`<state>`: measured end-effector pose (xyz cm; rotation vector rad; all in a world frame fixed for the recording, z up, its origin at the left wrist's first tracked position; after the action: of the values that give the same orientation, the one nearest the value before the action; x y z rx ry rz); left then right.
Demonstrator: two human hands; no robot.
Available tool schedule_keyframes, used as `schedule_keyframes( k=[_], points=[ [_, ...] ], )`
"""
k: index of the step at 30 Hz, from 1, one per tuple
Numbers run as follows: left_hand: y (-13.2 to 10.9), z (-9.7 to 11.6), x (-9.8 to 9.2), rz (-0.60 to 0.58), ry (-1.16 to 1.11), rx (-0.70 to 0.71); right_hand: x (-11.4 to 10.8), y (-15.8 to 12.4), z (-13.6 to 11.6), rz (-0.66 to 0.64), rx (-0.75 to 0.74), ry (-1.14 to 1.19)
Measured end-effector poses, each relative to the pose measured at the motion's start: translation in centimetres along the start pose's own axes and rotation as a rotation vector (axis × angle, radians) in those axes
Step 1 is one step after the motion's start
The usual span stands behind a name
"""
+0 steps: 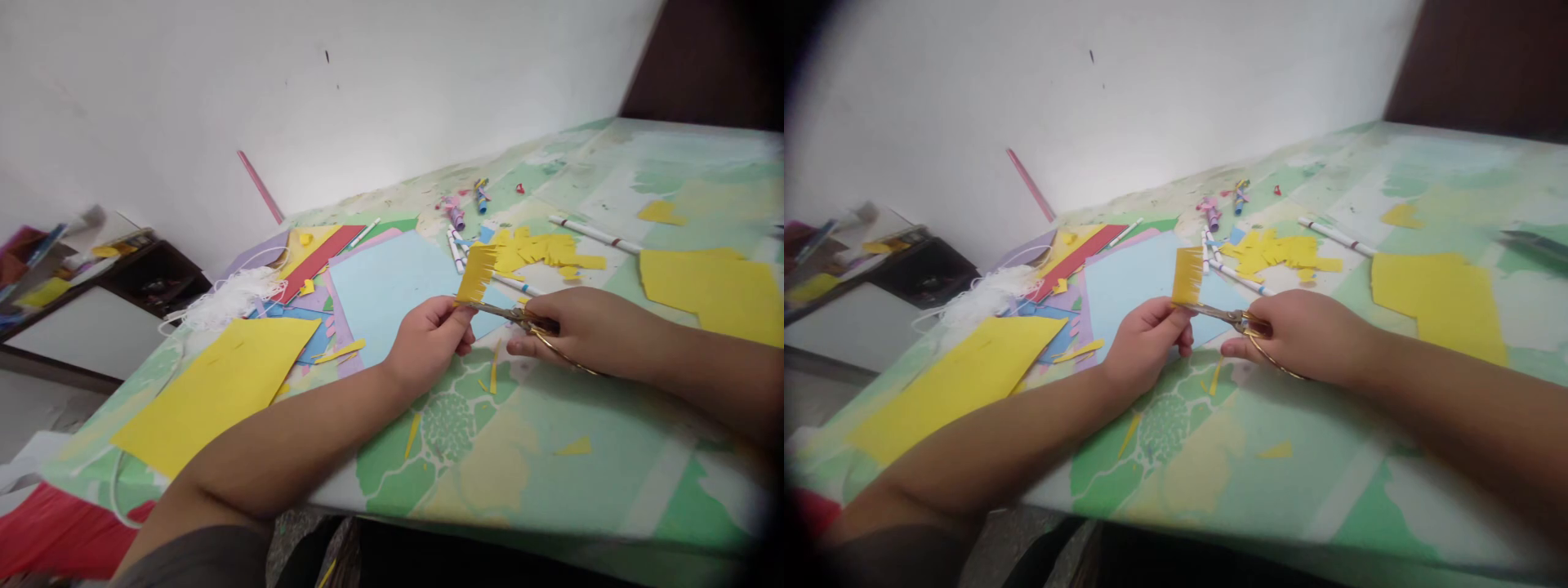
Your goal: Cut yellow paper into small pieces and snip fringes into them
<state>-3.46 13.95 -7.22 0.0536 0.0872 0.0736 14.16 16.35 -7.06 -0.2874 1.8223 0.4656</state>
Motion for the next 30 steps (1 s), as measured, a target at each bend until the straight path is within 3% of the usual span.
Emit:
schedule_keyframes(
  k=[30],
  points=[
    [0.18, -0.30, 0.28, 0.056, -0.179, -0.095, 0.09, 0.05, -0.08, -0.032, 0.025, -0.018]
  ],
)
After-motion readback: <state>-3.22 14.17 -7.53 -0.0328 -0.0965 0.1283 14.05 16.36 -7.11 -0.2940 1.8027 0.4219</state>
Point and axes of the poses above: each hand's wrist, its own y-axis towards the middle knuckle, its own x-axis out of the palm, z = x × y, the point moved 2 cm from there along y, towards the middle knuckle, and after that the axes turned 12 degrees about z, right-handed, at the moved point
